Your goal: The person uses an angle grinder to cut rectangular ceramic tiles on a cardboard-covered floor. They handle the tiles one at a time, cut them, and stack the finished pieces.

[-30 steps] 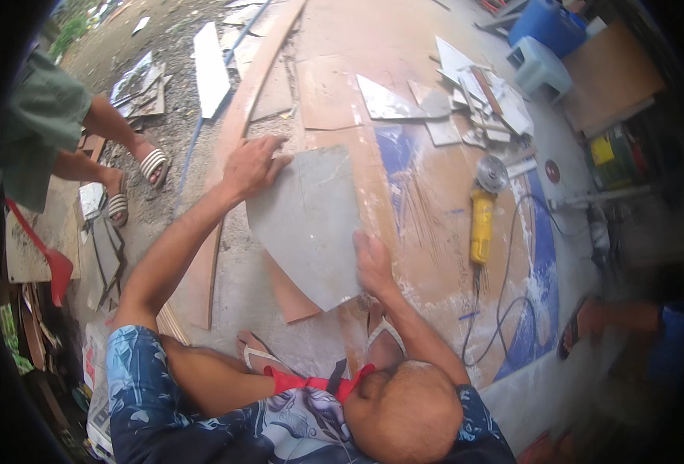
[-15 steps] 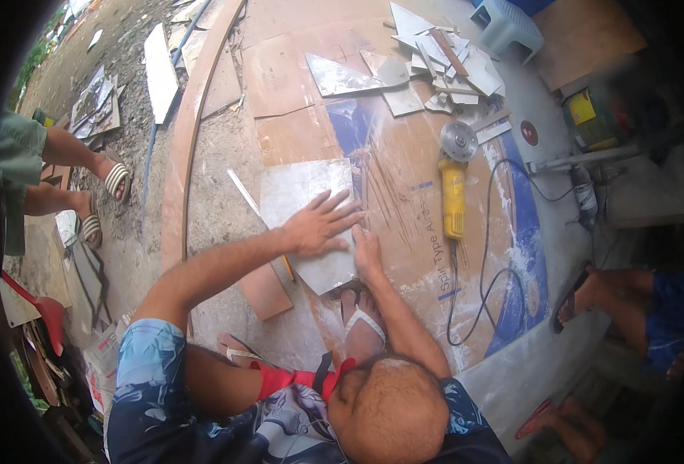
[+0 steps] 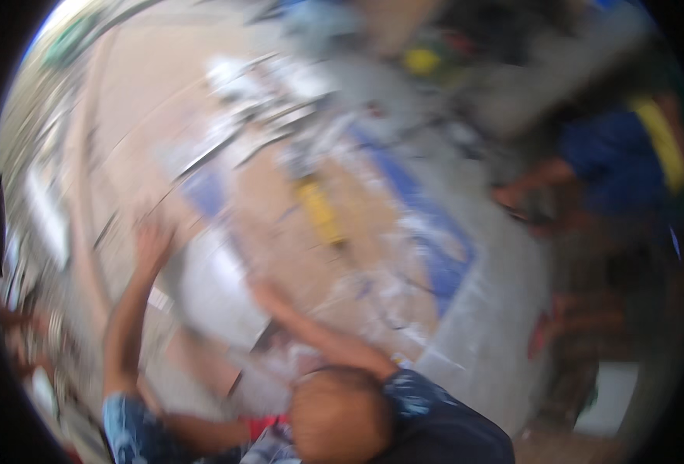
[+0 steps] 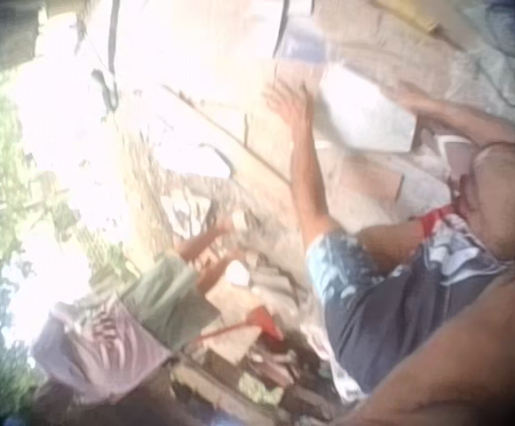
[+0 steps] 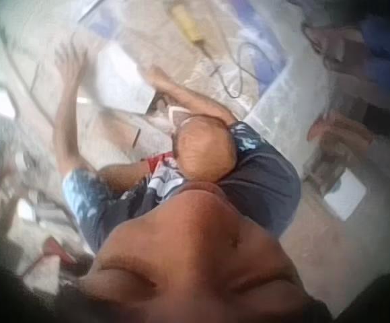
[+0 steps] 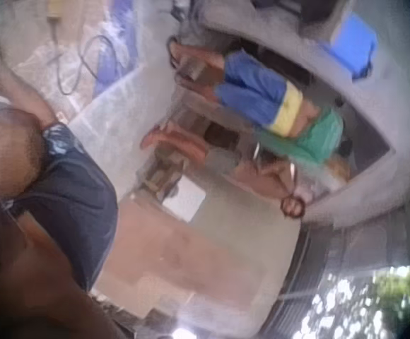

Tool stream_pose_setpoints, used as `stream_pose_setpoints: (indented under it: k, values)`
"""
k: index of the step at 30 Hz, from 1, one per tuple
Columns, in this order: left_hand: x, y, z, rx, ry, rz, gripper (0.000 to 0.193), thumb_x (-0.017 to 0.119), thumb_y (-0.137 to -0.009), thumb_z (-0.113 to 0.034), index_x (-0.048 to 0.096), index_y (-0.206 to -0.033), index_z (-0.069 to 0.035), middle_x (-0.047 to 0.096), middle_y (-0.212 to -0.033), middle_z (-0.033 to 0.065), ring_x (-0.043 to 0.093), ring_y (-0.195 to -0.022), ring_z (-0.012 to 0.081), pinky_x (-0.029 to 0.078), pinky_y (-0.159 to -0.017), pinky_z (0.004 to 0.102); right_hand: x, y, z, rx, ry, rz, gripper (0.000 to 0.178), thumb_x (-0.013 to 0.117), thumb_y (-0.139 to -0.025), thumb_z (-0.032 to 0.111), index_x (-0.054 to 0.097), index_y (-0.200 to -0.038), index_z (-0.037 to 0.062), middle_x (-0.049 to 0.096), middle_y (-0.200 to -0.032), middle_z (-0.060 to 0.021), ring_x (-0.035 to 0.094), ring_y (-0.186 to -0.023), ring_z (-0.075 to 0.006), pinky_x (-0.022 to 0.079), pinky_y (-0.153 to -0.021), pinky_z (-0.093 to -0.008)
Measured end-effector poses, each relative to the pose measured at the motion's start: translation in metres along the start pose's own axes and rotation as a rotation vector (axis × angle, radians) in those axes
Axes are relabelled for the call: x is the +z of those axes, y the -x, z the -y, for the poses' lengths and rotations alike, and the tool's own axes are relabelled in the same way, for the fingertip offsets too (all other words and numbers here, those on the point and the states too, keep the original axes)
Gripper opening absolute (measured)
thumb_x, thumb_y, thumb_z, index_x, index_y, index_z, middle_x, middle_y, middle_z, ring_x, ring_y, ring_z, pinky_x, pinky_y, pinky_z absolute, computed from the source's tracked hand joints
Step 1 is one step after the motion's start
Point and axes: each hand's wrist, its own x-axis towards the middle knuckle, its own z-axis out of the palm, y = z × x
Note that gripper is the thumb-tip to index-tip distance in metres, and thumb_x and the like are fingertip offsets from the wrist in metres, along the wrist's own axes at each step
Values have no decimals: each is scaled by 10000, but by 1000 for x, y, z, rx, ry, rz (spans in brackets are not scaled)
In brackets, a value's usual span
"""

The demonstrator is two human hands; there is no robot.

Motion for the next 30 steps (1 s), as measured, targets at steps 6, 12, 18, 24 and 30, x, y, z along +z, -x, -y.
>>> stream_pose_setpoints:
  k: [6,12,18,24,30]
  values:
    - [-87,44,-124,642,556,540,932,574,-996,-633,321,-1726,-112,220,-1794,244,130,-1653,520,106,-1326,661,-49,22,28,-34,-45,-341,396,661,-1031,305,674,-1261,-17,735,-1147,-311,719,-1111,-460,563,-952,-533]
    - [11,22,11,-365,76,460,911,573,-1050,-615,215,-1763,-175,208,-1800,235,170,-1642,513,229,-1279,699,-92,46,66,-174,119,-408,436,659,-1002,207,589,-1358,-36,676,-1261,-300,648,-1186,-512,517,-1030,-579]
    - [54,25,134,-109,45,367,491,633,-1043,-366,670,-1508,-214,670,-1406,261,583,-1341,464,346,-1192,683,-68,48,-5,-430,960,-205,316,633,-934,142,690,-1190,-35,715,-1102,-267,707,-1022,-446,582,-897,-556]
    - [-86,33,-3,-170,332,576,486,772,-960,-426,698,-1154,14,741,-1146,258,712,-1108,451,579,-959,533,-71,78,-21,-141,240,-432,308,641,-1013,148,705,-1277,5,705,-1160,-262,673,-1118,-451,541,-975,-527]
    - [-91,95,19,-228,470,731,623,848,-901,-393,641,-1269,64,734,-1188,284,690,-1213,430,559,-1009,476,-85,50,-2,-195,354,-383,319,656,-1027,194,702,-1280,5,710,-1173,-271,679,-1114,-468,533,-958,-540]
